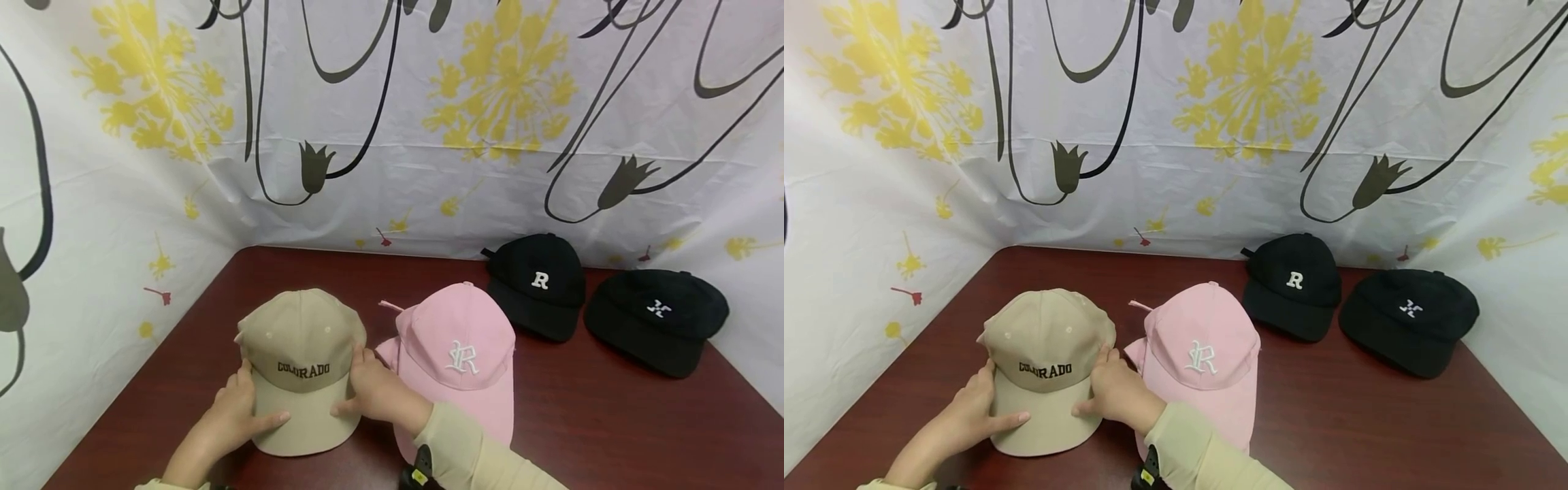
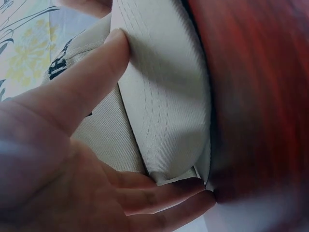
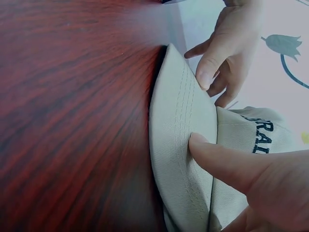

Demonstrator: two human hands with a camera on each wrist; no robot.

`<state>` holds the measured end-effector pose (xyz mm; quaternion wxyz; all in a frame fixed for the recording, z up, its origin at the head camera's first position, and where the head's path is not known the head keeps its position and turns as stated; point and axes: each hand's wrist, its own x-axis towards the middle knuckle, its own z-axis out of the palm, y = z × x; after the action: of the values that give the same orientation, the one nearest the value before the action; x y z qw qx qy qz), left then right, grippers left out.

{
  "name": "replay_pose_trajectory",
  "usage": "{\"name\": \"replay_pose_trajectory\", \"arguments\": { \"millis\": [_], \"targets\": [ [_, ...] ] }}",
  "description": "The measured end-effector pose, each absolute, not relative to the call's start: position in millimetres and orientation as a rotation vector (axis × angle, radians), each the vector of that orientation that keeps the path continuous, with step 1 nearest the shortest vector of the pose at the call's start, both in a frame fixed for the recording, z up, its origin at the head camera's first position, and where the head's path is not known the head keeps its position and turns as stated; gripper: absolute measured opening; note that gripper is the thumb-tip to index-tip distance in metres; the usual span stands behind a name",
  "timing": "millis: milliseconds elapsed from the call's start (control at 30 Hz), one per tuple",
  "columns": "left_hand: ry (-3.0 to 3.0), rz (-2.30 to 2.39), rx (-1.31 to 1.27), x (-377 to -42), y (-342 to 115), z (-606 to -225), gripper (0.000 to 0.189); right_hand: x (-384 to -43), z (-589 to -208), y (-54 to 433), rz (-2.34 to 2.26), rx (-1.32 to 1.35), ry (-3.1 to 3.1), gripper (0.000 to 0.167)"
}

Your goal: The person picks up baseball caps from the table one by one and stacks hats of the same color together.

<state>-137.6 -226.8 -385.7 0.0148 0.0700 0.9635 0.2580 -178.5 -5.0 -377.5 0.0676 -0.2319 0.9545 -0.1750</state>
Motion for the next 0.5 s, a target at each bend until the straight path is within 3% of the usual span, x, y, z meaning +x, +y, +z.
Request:
{"name": "replay_pose_trajectory", "arguments": {
  "millis": [500],
  "targets": [
    [2.954,0.716,0.068,-135.4,-228.4,-377.3,0.120,-178.3,-374.4,-4.3,-0.482,-0.729,2.918,0.104]
  ]
}}
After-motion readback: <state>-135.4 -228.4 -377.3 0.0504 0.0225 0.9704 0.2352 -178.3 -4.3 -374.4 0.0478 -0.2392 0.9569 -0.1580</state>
